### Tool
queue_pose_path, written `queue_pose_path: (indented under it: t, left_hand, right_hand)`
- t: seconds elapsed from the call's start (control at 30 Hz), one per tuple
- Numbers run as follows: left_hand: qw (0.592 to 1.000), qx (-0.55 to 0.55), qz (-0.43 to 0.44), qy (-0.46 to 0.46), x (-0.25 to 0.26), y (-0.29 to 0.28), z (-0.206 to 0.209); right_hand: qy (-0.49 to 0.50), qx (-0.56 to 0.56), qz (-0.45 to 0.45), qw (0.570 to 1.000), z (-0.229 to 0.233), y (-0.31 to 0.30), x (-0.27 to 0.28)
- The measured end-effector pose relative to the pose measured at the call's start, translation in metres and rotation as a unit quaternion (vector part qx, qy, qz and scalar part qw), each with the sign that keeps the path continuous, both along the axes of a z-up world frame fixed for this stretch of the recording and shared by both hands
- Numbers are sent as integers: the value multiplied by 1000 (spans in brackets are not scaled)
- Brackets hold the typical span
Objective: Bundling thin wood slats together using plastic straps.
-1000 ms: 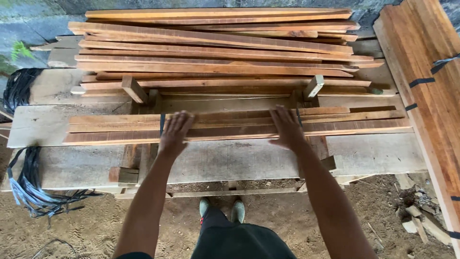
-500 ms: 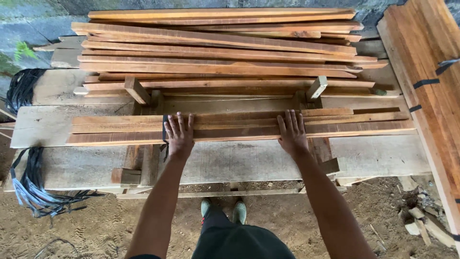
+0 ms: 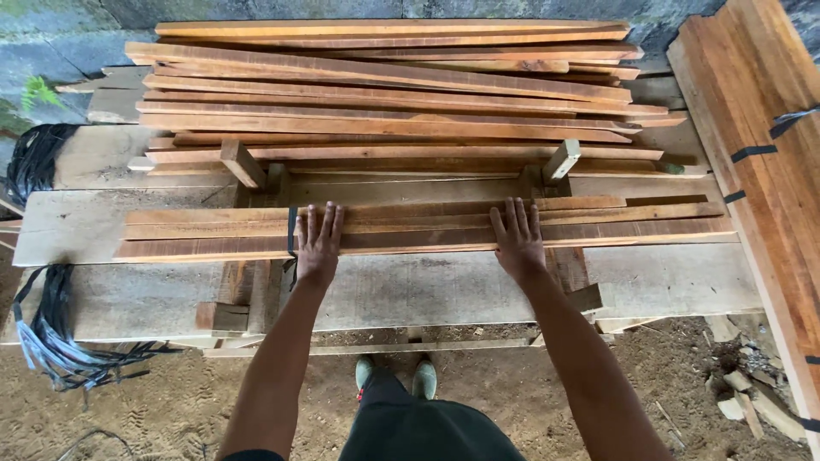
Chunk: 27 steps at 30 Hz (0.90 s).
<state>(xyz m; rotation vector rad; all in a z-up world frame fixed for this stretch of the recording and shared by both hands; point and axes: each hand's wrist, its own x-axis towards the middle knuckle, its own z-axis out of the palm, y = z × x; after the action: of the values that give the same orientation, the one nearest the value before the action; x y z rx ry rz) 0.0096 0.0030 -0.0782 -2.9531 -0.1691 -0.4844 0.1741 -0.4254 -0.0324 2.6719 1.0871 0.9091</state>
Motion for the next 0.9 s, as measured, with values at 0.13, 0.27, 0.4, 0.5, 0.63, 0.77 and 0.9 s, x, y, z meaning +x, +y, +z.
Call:
queue_pose_path:
  t: [0.13, 0.27, 0.4, 0.5, 0.63, 0.77, 0.9]
  left_hand:
    - [1000, -15, 8, 21, 0, -3, 1]
    - [1000, 6, -6, -10, 1, 1, -1]
    - [997, -18, 2, 73, -11, 1, 5]
    - [991, -33, -2, 127, -18, 6, 17]
    - [974, -51, -23, 219, -4, 32, 22]
    - [945, -122, -35, 302, -2, 29, 101]
    - [953, -149, 40, 260, 13, 25, 98]
  right_hand:
    - [41, 5, -4, 999, -1, 0, -2]
    - [80, -13, -26, 996, -2, -1, -3]
    - [71, -31, -20, 997, 10, -7, -14]
    - [102, -53, -18, 993, 16, -11, -13]
    - [237, -138, -21, 961, 21, -14, 10]
    - [353, -151, -51, 922, 74, -9, 15]
    - [342, -115, -64, 930, 65, -4, 37]
